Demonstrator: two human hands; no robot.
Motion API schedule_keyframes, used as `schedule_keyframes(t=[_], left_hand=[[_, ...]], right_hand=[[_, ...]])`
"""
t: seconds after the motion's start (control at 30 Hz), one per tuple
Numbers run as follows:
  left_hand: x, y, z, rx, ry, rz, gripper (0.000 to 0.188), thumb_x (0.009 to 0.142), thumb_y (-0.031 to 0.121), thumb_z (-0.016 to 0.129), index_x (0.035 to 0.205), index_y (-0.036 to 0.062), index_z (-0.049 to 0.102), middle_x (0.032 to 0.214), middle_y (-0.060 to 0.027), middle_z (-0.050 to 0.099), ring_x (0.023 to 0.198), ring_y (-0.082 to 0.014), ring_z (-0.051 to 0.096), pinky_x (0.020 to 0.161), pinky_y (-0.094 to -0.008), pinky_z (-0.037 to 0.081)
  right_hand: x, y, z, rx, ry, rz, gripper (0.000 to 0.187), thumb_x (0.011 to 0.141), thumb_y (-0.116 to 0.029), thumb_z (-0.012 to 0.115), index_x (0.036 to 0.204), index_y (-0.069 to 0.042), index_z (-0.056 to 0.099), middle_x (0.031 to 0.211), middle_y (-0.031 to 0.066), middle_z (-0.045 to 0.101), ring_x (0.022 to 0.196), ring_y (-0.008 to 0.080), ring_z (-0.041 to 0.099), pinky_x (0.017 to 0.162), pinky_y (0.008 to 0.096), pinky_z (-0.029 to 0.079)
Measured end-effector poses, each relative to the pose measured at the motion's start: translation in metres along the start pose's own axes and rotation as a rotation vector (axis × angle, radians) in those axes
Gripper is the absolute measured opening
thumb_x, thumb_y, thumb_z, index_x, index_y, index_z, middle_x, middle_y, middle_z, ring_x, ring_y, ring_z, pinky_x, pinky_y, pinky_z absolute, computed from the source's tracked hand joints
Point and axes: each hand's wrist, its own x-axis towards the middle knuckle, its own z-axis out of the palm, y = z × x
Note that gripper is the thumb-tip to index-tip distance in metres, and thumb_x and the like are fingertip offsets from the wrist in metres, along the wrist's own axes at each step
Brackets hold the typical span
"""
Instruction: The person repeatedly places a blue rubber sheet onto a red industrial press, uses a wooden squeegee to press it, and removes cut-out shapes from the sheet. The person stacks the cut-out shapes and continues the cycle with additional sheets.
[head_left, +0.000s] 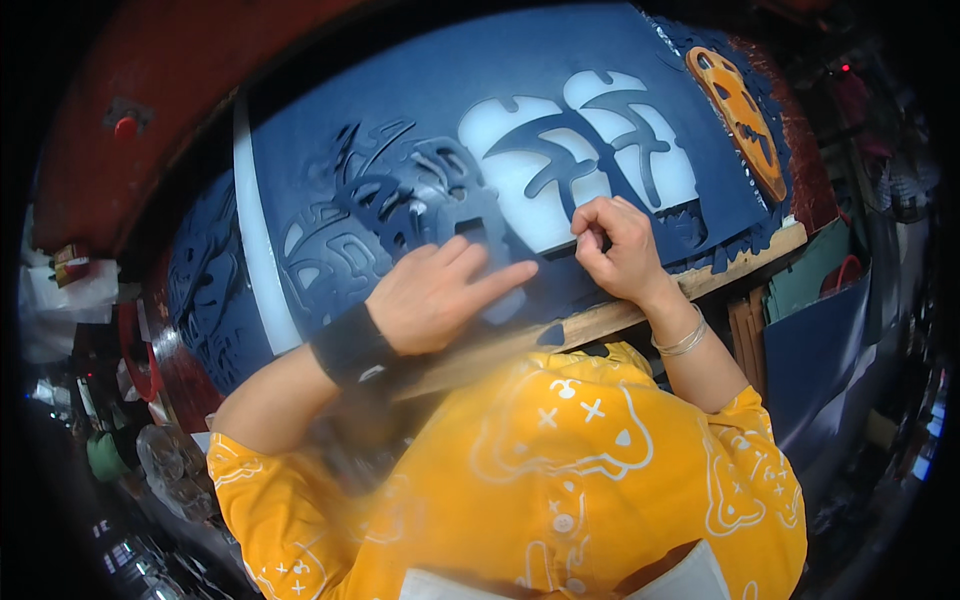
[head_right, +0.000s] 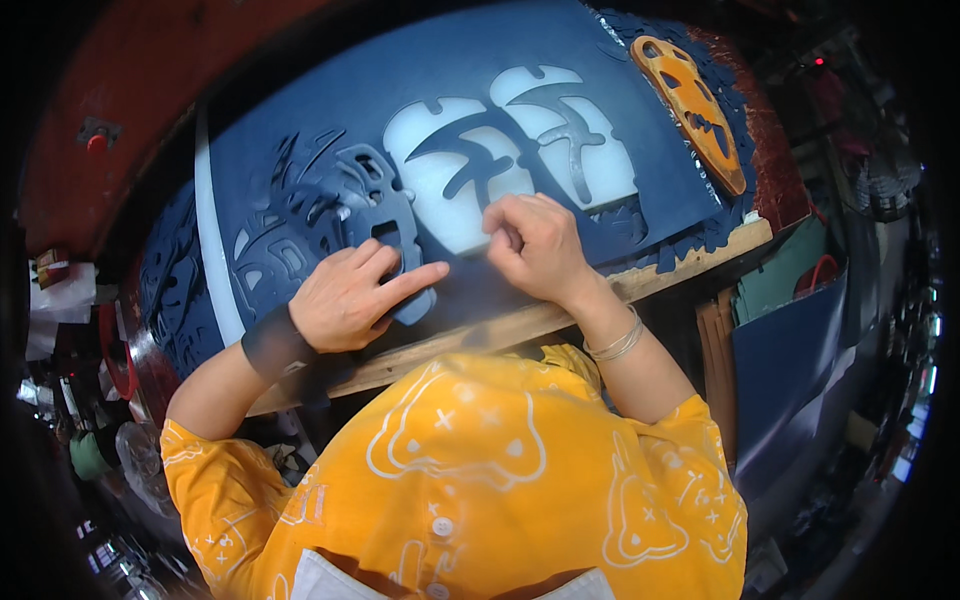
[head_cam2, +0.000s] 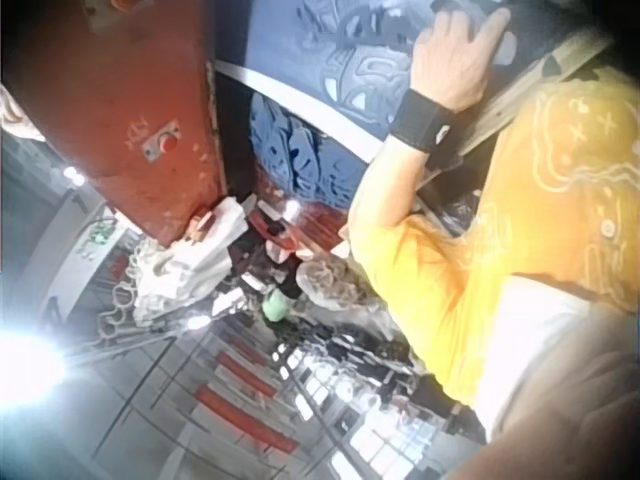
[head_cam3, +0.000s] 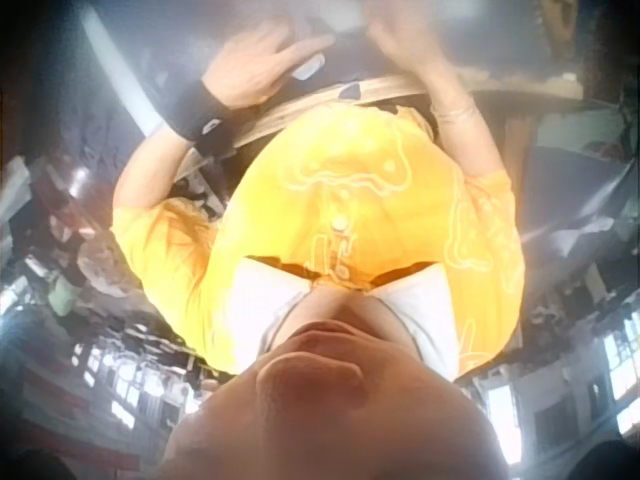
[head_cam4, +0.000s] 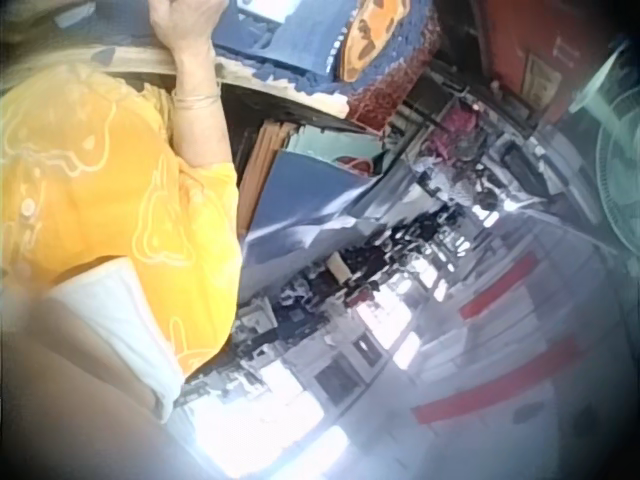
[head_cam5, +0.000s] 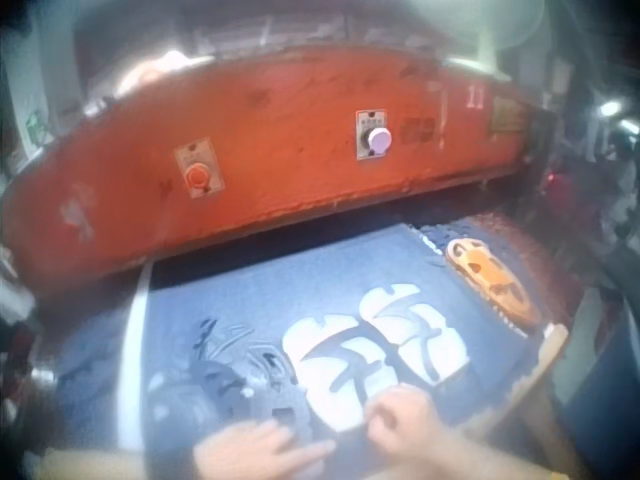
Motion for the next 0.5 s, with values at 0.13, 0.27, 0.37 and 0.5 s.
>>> schedule_keyframes(t=[0.13, 0.27, 0.37, 0.5], left_hand=[[-0.002, -0.018, -0.008, -0.110, 0.089, 0.013, 0.065, 0.065, 0.008, 0.063, 0.129, 0.0148, 0.056, 0.090, -0.0090, 0.061, 0.078, -0.0264, 0.058, 0.064, -0.0317, 0.051], [-0.001, -0.059, -0.031, -0.967, 0.420, -0.326, 0.040, 0.092, 0.024, 0.059, 0.126, 0.0023, 0.059, 0.095, -0.0049, 0.068, 0.083, -0.0131, 0.061, 0.085, -0.0272, 0.048], [-0.012, -0.074, -0.038, -1.387, 0.601, -0.352, 0.050, 0.088, 0.024, 0.065, 0.129, -0.0015, 0.052, 0.095, -0.0050, 0.068, 0.094, -0.0144, 0.062, 0.092, -0.0297, 0.047], [-0.016, -0.071, -0.036, -1.406, 0.693, -0.398, 0.056, 0.084, 0.014, 0.068, 0.133, -0.0013, 0.045, 0.096, -0.0082, 0.069, 0.094, -0.0148, 0.063, 0.091, -0.0293, 0.048]], right_hand=[[-0.003, 0.002, 0.004, 0.042, 0.022, 0.095, 0.010, 0.071, -0.001, 0.057, 0.078, -0.008, 0.059, 0.058, 0.0030, 0.051, 0.054, 0.0197, 0.051, 0.056, 0.0316, 0.042], [0.001, -0.006, 0.003, 0.047, -0.034, 0.177, 0.009, 0.075, -0.006, 0.062, 0.084, -0.007, 0.060, 0.064, 0.0032, 0.055, 0.057, 0.0178, 0.051, 0.057, 0.0295, 0.044], [0.013, -0.027, 0.002, 0.022, 0.176, 0.009, 0.017, 0.076, -0.010, 0.067, 0.090, -0.005, 0.060, 0.076, 0.0054, 0.059, 0.064, 0.0179, 0.054, 0.061, 0.0282, 0.045], [0.034, -0.072, 0.008, 0.185, -0.161, 0.065, 0.023, 0.082, -0.017, 0.070, 0.095, -0.002, 0.060, 0.077, 0.0048, 0.062, 0.068, 0.0142, 0.059, 0.065, 0.0256, 0.048]])
